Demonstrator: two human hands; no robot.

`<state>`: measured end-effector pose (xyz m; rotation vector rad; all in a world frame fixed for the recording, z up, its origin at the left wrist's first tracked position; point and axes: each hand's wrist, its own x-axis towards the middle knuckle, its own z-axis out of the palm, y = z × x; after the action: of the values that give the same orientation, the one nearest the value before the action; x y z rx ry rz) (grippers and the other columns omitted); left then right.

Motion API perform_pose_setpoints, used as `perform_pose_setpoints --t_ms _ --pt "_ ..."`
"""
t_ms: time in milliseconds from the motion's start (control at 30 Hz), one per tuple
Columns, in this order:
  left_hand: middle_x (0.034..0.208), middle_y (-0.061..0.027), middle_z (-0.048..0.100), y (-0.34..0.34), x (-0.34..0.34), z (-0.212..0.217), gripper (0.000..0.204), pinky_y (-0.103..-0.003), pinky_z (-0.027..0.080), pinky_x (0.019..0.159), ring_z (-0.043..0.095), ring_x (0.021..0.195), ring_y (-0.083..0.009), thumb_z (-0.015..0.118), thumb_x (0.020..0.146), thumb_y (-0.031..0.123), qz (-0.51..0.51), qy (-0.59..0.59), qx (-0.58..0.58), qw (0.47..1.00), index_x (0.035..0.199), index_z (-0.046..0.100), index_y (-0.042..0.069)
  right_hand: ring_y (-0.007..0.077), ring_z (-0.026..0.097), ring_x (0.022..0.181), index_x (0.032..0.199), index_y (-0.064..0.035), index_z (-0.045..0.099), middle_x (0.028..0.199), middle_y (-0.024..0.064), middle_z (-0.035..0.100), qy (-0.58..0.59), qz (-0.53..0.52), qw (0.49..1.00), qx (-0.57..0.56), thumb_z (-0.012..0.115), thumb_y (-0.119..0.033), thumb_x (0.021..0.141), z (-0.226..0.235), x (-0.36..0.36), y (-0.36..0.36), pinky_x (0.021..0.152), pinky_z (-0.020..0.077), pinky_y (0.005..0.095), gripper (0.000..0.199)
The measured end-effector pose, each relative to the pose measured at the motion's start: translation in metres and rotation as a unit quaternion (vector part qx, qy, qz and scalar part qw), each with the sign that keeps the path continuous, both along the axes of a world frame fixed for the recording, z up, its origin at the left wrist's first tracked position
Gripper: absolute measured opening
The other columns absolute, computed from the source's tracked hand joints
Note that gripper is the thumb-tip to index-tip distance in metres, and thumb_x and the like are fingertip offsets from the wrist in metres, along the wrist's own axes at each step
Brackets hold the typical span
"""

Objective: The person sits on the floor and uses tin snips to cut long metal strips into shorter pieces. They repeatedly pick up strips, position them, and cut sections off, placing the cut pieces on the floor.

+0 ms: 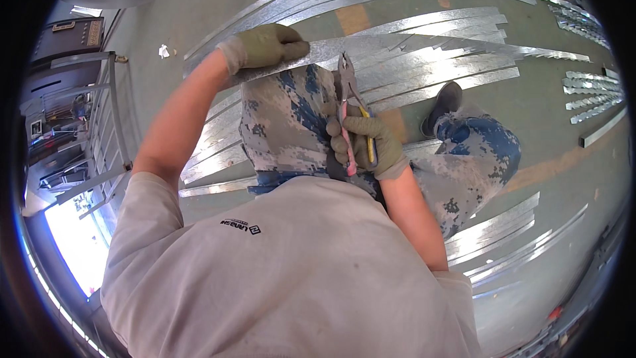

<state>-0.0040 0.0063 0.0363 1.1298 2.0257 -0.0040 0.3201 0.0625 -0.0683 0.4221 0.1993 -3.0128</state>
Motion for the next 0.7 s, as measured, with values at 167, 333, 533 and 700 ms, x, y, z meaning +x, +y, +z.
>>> perform_pose_setpoints --t_ms 167,333,533,700 --pt "0.141 -0.0189 0.078 -0.023 -0.006 0.019 0.063 -0.042 0.052 0.118 0.073 0.132 -0.0312 0.069 0.106 0.055 0.0 -0.045 -0.045 0.998 0.148 0.075 0.009 0.0196 0.067 0.075 0.16 0.0007 0.055 0.117 0.0114 0.073 -0.015 -0.026 0.999 0.019 0.07 -0.017 0.107 -0.011 0.007 0.007 0.063 0.0532 0.033 0.058" --pt "0.144 -0.0179 0.078 -0.043 -0.008 0.001 0.061 -0.043 0.053 0.118 0.072 0.134 -0.0316 0.072 0.106 0.051 0.025 -0.037 0.011 0.999 0.149 0.075 0.008 0.0299 0.081 0.093 0.146 0.001 0.064 0.121 0.0197 0.079 -0.097 0.005 0.993 0.065 0.069 -0.009 0.106 -0.014 0.005 -0.001 0.078 0.0686 0.0442 0.041" --pt "0.144 -0.0179 0.078 -0.051 -0.007 -0.007 0.061 -0.043 0.053 0.117 0.072 0.134 -0.0321 0.073 0.105 0.05 0.034 -0.034 0.036 0.998 0.148 0.074 0.006 0.0292 0.082 0.094 0.141 0.0011 0.066 0.119 0.0195 0.081 -0.238 0.093 0.931 0.259 0.075 -0.007 0.103 0.004 0.0 -0.008 0.081 0.0701 0.0436 0.04" --pt "0.139 -0.0173 0.079 -0.051 -0.008 -0.01 0.059 -0.043 0.055 0.114 0.073 0.13 -0.031 0.074 0.105 0.049 0.031 -0.034 0.051 0.998 0.145 0.077 0.006 0.0222 0.075 0.076 0.131 0.0024 0.068 0.1 0.0148 0.08 -0.239 0.122 0.888 0.373 0.083 -0.014 0.1 0.007 -0.009 -0.006 0.063 0.0617 0.0375 0.039"
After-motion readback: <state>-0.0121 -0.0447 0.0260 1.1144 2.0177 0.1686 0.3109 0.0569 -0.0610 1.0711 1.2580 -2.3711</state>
